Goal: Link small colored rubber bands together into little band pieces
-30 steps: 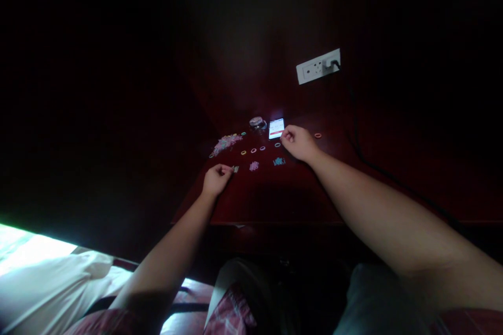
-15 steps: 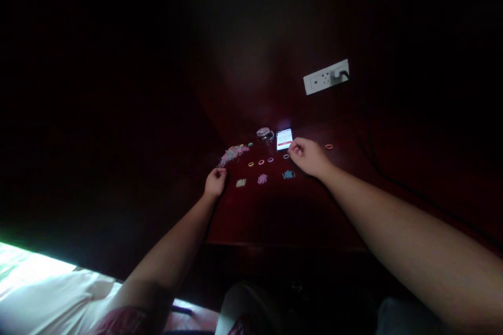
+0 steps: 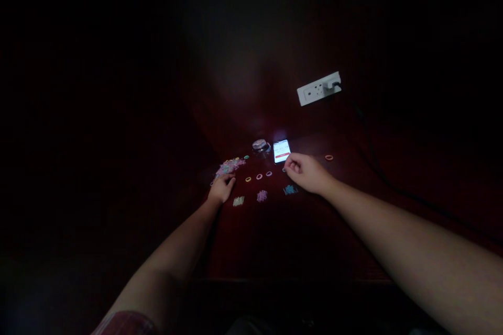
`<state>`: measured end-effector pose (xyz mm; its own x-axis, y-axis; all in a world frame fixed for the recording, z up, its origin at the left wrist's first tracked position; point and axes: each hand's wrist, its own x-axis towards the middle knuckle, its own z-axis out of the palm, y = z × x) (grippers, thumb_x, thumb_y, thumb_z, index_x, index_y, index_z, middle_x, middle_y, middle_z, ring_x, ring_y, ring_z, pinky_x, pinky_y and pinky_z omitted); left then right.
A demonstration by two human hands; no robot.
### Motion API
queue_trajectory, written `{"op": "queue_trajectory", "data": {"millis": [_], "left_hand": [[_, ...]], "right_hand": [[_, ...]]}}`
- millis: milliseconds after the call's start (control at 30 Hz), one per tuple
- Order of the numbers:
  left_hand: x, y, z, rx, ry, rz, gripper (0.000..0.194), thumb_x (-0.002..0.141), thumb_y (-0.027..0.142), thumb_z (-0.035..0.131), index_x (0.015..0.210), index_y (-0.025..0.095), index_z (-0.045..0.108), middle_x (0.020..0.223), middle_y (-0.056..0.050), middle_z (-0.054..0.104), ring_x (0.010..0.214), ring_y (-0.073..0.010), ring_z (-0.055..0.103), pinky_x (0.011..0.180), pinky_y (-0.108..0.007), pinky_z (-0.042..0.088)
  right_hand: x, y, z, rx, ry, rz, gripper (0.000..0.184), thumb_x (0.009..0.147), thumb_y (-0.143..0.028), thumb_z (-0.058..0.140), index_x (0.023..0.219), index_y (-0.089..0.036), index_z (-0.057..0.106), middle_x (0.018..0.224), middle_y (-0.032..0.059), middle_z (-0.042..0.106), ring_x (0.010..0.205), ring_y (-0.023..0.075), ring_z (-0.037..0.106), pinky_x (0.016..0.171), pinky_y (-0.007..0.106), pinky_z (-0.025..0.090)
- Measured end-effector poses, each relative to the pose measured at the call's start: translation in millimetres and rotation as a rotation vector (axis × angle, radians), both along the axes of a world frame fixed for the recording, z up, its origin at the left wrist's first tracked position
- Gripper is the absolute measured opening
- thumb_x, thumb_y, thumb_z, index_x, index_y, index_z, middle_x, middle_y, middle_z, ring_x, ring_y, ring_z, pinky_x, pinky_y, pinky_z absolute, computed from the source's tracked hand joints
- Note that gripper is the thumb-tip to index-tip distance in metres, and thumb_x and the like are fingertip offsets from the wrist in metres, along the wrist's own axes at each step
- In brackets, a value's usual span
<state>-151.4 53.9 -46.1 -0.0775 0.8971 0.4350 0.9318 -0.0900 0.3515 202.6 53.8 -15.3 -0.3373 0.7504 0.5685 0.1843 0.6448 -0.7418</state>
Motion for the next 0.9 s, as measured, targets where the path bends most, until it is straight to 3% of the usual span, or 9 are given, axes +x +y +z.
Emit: {"op": "queue_trajectory", "data": {"millis": [200, 400, 500, 667, 767, 900], "left_hand": [[6.6, -12.7, 5.4, 0.067, 0.016, 0.032, 0.023, 0.083, 0.029, 0.055, 0.095, 0.019, 0.071, 0.106, -0.011, 0.069, 0.105, -0.0268, 0.06, 0.099, -0.041, 0.043], [28.8, -32.9, 17.9, 0.241, -0.136, -0.011, 0.02, 0.084, 0.026, 0.054, 0.093, 0.018, 0.07, 0.101, -0.008, 0.07, 0.099, -0.0206, 0.063, 0.095, -0.035, 0.046], [64.5, -34.4, 39.2, 0.298, -0.255, -0.073, 0.02, 0.084, 0.026, 0.055, 0.092, 0.018, 0.071, 0.098, -0.008, 0.071, 0.095, -0.0196, 0.065, 0.092, -0.036, 0.048], [153.2, -31.3, 70.2, 0.447, -0.307, -0.372, 0.017, 0.086, 0.024, 0.055, 0.093, 0.019, 0.07, 0.1, -0.007, 0.07, 0.097, -0.0181, 0.063, 0.091, -0.034, 0.048], [186.7, -32.4, 66.3, 0.512, -0.296, -0.476, 0.014, 0.085, 0.02, 0.057, 0.09, 0.021, 0.07, 0.096, -0.005, 0.07, 0.095, -0.0172, 0.063, 0.091, -0.034, 0.049], [191.1, -34.4, 49.2, 0.482, -0.287, -0.495, 0.015, 0.083, 0.017, 0.057, 0.088, 0.021, 0.07, 0.094, -0.006, 0.071, 0.091, -0.0177, 0.063, 0.087, -0.036, 0.05]], "right_hand": [[2.5, 0.6, 1.0, 0.022, -0.018, -0.02, 0.011, 0.077, -0.027, 0.056, 0.073, -0.017, 0.058, 0.06, -0.0007, 0.05, 0.053, 0.0113, 0.043, 0.049, 0.024, 0.034], [2.1, -2.2, 4.7, 0.038, -0.029, -0.026, 0.011, 0.078, -0.026, 0.055, 0.074, -0.016, 0.058, 0.06, -0.0013, 0.049, 0.053, 0.011, 0.042, 0.05, 0.024, 0.034], [-0.3, -5.9, 6.0, 0.016, -0.023, 0.018, 0.011, 0.077, -0.026, 0.055, 0.075, -0.016, 0.058, 0.06, -0.0016, 0.048, 0.053, 0.0107, 0.042, 0.049, 0.023, 0.033], [-2.1, -5.5, 3.9, 0.007, 0.024, 0.036, 0.01, 0.078, -0.027, 0.056, 0.079, -0.017, 0.056, 0.061, -0.0024, 0.048, 0.053, 0.0102, 0.041, 0.049, 0.023, 0.033], [-0.6, -2.9, 2.6, 0.006, 0.061, 0.018, 0.018, 0.08, -0.028, 0.056, 0.094, -0.018, 0.055, 0.063, -0.0035, 0.048, 0.051, 0.0099, 0.041, 0.049, 0.023, 0.034], [1.2, -2.5, 2.5, 0.027, 0.032, 0.043, 0.029, 0.083, -0.029, 0.053, 0.111, -0.019, 0.055, 0.067, -0.002, 0.052, 0.055, 0.0112, 0.045, 0.052, 0.024, 0.037]]}}
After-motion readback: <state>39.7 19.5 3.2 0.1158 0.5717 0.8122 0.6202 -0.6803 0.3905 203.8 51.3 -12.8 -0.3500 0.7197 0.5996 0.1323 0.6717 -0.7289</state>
